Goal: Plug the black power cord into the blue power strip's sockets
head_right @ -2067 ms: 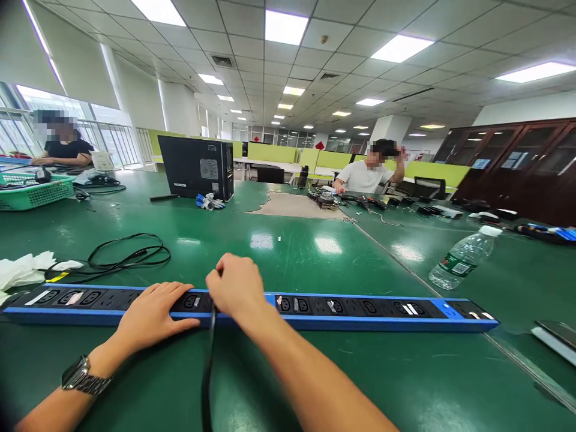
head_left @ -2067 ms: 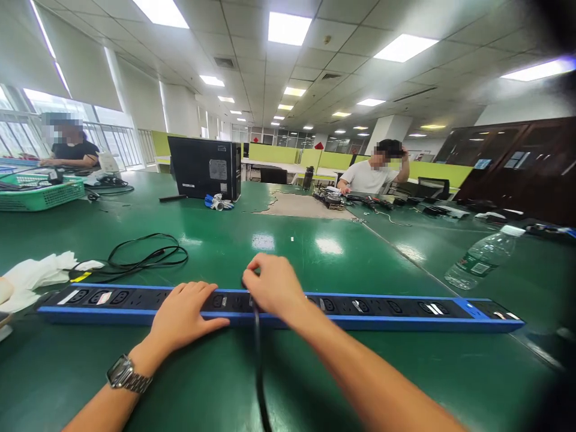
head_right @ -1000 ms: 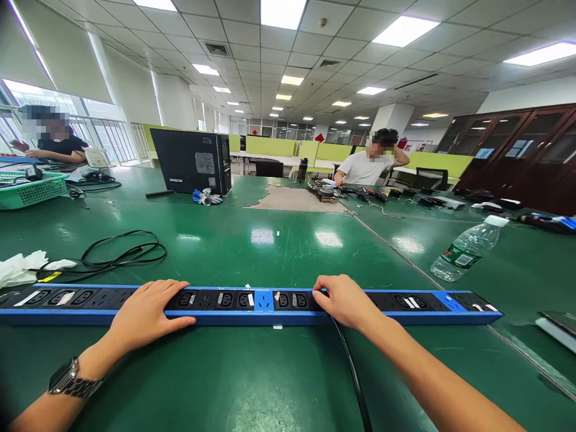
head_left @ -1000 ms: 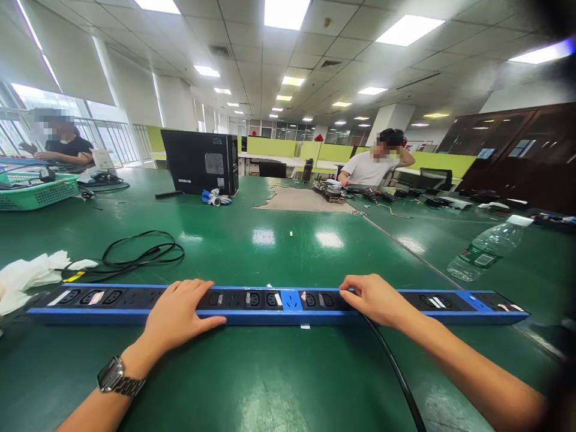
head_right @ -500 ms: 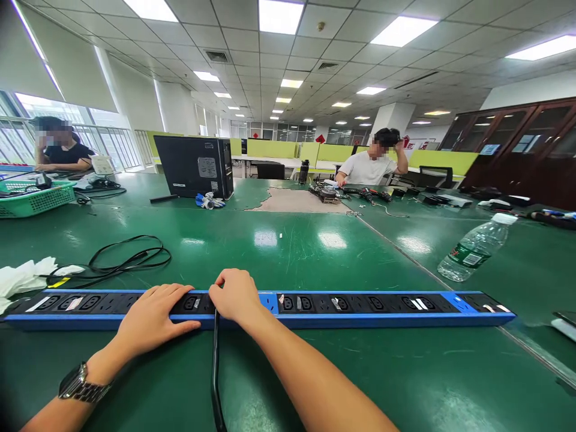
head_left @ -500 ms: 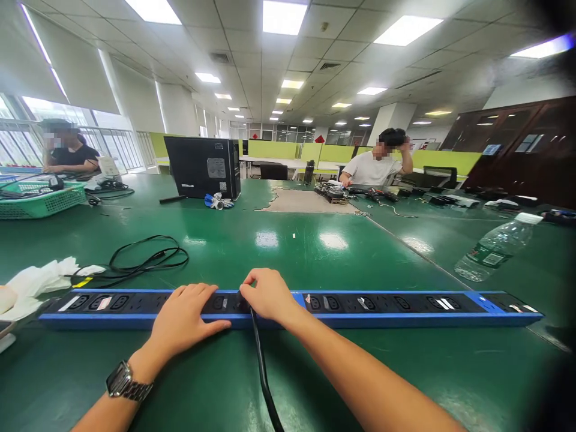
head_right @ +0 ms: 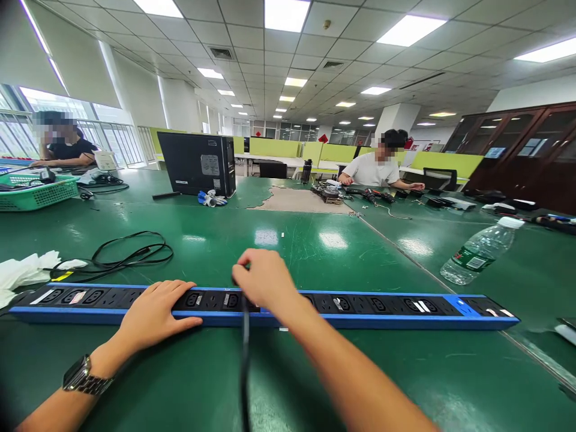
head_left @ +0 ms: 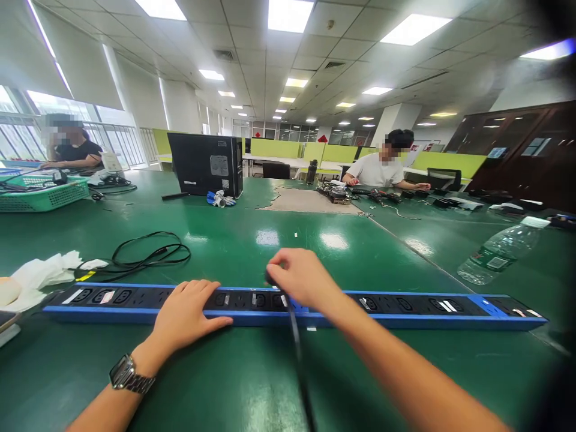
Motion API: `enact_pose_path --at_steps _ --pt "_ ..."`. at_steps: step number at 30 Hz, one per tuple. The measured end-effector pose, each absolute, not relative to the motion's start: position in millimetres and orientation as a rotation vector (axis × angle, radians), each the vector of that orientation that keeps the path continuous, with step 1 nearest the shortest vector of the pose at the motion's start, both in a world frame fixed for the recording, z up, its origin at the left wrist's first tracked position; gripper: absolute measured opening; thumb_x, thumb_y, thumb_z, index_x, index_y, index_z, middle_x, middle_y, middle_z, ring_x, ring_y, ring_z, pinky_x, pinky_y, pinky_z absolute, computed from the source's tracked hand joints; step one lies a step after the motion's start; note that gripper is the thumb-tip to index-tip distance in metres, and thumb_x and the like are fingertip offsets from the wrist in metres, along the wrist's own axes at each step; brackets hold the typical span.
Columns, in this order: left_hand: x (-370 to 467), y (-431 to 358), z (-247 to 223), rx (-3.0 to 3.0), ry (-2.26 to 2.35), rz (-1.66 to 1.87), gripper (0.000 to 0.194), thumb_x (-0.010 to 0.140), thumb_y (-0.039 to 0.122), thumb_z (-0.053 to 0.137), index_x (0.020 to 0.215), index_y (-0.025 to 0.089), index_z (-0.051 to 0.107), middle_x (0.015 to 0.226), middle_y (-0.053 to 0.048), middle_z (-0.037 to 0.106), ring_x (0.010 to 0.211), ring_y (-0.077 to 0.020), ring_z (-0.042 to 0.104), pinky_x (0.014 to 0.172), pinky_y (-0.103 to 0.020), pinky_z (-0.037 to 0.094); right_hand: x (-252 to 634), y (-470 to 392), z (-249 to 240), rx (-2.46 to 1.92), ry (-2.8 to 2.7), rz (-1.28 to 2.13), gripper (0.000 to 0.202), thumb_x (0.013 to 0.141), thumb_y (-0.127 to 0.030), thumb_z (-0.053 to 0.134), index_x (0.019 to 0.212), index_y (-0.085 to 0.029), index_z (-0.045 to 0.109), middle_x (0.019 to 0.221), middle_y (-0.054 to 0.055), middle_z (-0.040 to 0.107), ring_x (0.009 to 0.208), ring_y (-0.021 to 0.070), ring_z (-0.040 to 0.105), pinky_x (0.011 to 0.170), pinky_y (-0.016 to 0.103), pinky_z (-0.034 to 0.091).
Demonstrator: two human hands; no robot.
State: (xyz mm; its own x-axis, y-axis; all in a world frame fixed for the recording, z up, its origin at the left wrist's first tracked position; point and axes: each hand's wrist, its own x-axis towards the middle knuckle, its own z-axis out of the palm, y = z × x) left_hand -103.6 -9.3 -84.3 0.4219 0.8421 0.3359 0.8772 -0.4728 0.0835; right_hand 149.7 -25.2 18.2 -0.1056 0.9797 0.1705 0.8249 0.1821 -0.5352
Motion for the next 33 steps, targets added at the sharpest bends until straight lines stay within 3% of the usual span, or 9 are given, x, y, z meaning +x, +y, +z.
enact_pose_path --at_steps 5,13,20,23,33 --pt "-103.9 -9.0 -85.1 -2.546 -1.594 -0.503 0.071 0.073 0.075 0.056 0.121 0.023 0.063 0.118 -0.009 0.068 0.111 -0.0319 0.06 0.1 -0.048 0.041 209.3 -28.9 -1.9 -1.841 -2.057 0.458 0.021 0.079 -0.024 0.053 0.078 -0.018 0.073 0.075 0.003 0.073 0.068 0.0146 0.062 0.061 0.024 0.039" --pt "-104.0 -8.4 -85.6 -2.544 -1.582 -0.495 0.074 0.074 0.077 0.053 0.122 0.022 0.062 0.119 -0.01 0.068 0.111 -0.0317 0.06 0.099 -0.047 0.041 190.7 -31.4 -20.5 -1.942 -2.138 0.31 0.021 0.079 -0.023 0.054 0.083 -0.02 0.075 0.082 0.006 0.074 0.077 0.0187 0.064 0.064 0.026 0.039" --pt "-104.8 -7.7 -86.0 -2.542 -1.574 -0.484 0.073 0.074 0.077 0.053 0.122 0.022 0.062 0.119 -0.01 0.068 0.111 -0.0319 0.06 0.099 -0.046 0.041 231.7 -50.2 14.9 -1.825 -1.885 0.291 0.029 0.083 -0.034 0.048 0.087 -0.019 0.073 0.066 0.002 0.068 0.061 0.0148 0.058 0.058 0.025 0.038" --pt "-104.5 -8.5 -85.0 -2.535 -1.581 -0.482 0.073 0.074 0.077 0.053 0.122 0.022 0.063 0.119 -0.01 0.068 0.112 -0.0321 0.06 0.099 -0.046 0.041 273.3 -51.3 21.3 -1.888 -2.005 0.274 0.025 0.078 -0.033 0.051 0.078 -0.019 0.072 0.062 0.001 0.065 0.057 0.0146 0.054 0.055 0.026 0.035" --pt "-103.3 -9.2 -84.3 -2.536 -1.61 -0.432 0.077 0.075 0.078 0.051 0.124 0.02 0.061 0.122 -0.012 0.066 0.113 -0.0318 0.059 0.101 -0.047 0.04 306.5 -49.4 -16.1 -2.017 -2.141 0.252 0.027 0.082 -0.033 0.047 0.08 -0.019 0.071 0.063 0.002 0.064 0.06 0.0158 0.054 0.057 0.026 0.034"
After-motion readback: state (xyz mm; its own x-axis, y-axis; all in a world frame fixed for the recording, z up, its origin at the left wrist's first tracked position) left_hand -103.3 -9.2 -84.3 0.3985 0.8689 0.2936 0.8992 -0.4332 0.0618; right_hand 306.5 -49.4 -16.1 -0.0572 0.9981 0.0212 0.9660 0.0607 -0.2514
